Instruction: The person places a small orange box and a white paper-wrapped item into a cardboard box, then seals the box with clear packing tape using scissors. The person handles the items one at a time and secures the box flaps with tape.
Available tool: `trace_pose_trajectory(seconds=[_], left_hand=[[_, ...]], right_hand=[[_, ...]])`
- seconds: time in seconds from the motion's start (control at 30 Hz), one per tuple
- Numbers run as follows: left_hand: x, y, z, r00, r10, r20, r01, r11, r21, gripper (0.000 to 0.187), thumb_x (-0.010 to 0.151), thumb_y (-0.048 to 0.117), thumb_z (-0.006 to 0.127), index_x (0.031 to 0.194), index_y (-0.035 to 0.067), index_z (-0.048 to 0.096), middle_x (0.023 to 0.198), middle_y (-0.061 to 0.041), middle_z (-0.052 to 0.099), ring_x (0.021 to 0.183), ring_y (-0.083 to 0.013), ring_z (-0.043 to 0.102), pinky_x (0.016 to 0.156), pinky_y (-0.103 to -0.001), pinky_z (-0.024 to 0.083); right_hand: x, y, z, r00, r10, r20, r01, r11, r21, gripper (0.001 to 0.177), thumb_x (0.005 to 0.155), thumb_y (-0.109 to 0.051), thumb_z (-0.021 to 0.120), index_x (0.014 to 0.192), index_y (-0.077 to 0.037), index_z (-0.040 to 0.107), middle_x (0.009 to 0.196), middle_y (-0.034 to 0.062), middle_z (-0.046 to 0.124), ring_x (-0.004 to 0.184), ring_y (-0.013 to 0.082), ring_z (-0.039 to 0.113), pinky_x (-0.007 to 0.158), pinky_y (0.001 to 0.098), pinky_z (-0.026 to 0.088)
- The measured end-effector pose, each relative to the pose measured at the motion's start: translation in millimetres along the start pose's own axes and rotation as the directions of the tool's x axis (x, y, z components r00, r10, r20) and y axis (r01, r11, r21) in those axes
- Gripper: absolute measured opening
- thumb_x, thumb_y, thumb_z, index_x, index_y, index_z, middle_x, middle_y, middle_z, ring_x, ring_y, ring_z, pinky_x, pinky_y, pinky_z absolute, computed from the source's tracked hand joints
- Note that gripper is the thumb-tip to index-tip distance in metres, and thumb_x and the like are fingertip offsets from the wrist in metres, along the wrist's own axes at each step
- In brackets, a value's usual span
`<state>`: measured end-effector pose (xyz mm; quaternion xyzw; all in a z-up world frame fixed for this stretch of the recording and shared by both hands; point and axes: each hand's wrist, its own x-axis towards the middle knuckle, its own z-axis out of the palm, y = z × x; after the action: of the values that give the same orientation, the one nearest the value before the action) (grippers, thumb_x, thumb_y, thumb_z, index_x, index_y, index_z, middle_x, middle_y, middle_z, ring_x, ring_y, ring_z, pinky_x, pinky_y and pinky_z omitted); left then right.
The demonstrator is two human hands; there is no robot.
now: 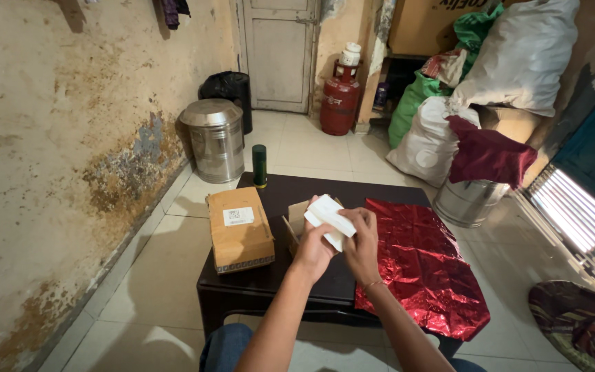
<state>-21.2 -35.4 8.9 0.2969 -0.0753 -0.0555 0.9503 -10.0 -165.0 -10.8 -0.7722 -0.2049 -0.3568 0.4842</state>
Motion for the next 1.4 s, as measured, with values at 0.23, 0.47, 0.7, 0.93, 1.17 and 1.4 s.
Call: trace_pose_trajectory(seconds=[0.23,0.47,0.7,0.93,1.17,1.4], left_hand=[[19,3,-15,0.958,0.226,-0.179,-0.205,0.97,0.129,0.069,0.094,-0.006,0.048,0.156,0.014,0.029,0.141,-0.018,0.051,0.129,-0.0329,0.056,0.105,-0.049,0.052],[30,-4,-34,0.951,0.24,-0.194,-0.247,0.969,-0.012,0.07,0.091,-0.007,0.042,0.151,0.027,0.031,0.141,-0.012,0.052,0.127,-0.0292,0.056,0.103,-0.047,0.053],[47,0,-54,0.989,0.098,-0.111,-0.092,0.994,0.057,0.034,0.1,0.013,0.056,0.13,0.021,0.041,0.125,-0.009,0.051,0.113,-0.0222,0.055,0.09,-0.038,0.045],[46,11,-89,0.836,0.336,-0.434,-0.123,0.886,0.448,0.039,0.096,0.032,0.062,0.125,0.008,0.051,0.121,-0.007,0.057,0.114,-0.0168,0.06,0.099,-0.033,0.045],[58,-18,-143,0.749,0.526,-0.403,0.045,0.566,0.823,0.056,0.077,0.017,0.085,0.12,0.005,0.053,0.111,-0.011,0.061,0.104,-0.0231,0.062,0.089,-0.036,0.051],[68,-42,-174,0.78,0.526,-0.339,0.02,0.521,0.853,0.062,0.069,0.005,0.081,0.123,0.005,0.05,0.096,-0.012,0.07,0.084,-0.0227,0.071,0.073,-0.036,0.057]], right_hand=[[4,-16,-21,0.911,-0.086,0.403,-0.004,0.976,0.216,0.054,0.079,0.008,0.055,0.13,-0.007,0.067,0.142,0.0174,0.048,0.136,0.0315,0.049,0.11,0.0382,0.041],[8,-29,-17,0.899,-0.269,0.345,0.292,0.956,-0.014,0.059,0.067,-0.004,0.072,0.126,-0.004,0.064,0.142,0.0229,0.045,0.134,0.0423,0.039,0.109,0.0467,0.036],[37,-18,-5,0.904,-0.141,0.403,0.288,0.899,-0.33,0.023,0.077,-0.011,0.076,0.099,-0.011,0.073,0.096,0.0081,0.073,0.098,0.031,0.066,0.086,0.044,0.053],[71,37,20,0.889,-0.074,0.451,0.296,0.845,-0.444,0.013,0.083,-0.014,0.071,0.092,-0.016,0.081,0.086,0.0085,0.074,0.083,0.0335,0.067,0.076,0.0448,0.056],[82,96,72,0.778,-0.033,0.627,0.444,0.736,-0.511,0.018,0.073,-0.011,0.071,0.084,-0.02,0.082,0.088,0.0145,0.073,0.089,0.0332,0.071,0.079,0.0435,0.058],[79,143,119,0.666,0.12,0.736,0.553,0.582,-0.596,0.013,0.084,-0.011,0.065,0.079,-0.011,0.078,0.089,0.0157,0.075,0.087,0.033,0.075,0.078,0.0428,0.06]])
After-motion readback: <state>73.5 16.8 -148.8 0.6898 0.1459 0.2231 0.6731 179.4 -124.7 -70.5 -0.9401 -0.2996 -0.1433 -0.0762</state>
